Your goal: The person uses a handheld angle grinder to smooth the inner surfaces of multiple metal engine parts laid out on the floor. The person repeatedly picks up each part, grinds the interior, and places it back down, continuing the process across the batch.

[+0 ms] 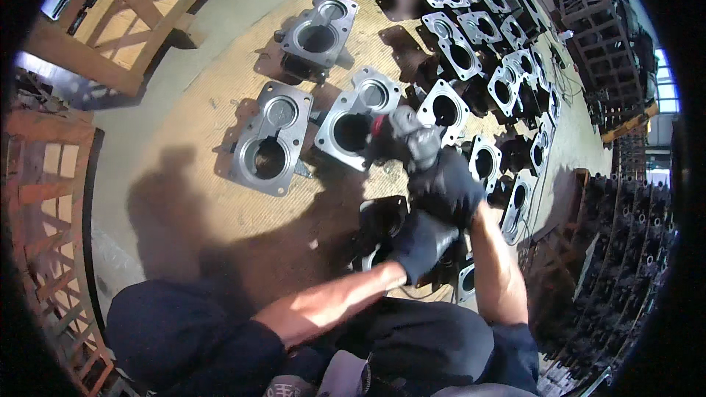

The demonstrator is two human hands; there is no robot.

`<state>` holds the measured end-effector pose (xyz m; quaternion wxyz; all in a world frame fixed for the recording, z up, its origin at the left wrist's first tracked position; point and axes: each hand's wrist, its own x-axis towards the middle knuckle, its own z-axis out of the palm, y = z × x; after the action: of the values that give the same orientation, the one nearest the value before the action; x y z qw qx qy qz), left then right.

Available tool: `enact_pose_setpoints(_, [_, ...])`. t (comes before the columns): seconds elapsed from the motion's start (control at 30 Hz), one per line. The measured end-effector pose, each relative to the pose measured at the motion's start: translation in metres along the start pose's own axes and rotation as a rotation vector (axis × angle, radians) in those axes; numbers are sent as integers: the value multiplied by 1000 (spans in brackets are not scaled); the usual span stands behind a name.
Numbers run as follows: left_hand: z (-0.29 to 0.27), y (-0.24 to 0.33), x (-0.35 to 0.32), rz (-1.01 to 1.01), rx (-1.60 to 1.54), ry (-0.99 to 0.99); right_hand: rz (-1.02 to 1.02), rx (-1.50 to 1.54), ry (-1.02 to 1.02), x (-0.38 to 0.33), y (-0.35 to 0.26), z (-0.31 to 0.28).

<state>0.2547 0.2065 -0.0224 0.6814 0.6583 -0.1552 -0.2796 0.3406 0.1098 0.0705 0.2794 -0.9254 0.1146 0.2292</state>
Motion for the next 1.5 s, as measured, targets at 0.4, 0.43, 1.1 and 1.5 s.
enact_pose_setpoints(0.4, [-25, 31, 69, -246, -70, -320, -204, -413, 155, 39, 26, -13])
enact_pose_setpoints(0.43, [-25, 23, 67, -197, -50, -268, -183, -396, 145, 42, 20, -11])
enact_pose_setpoints(1.1, [-41, 17, 3, -73, 10, 108, -307, -22, -4, 37, -24, 19])
enact_pose_setpoints(1.5, [-31, -35, 29, -135, -145, 241, -166, 85, -32, 58, -84, 12])
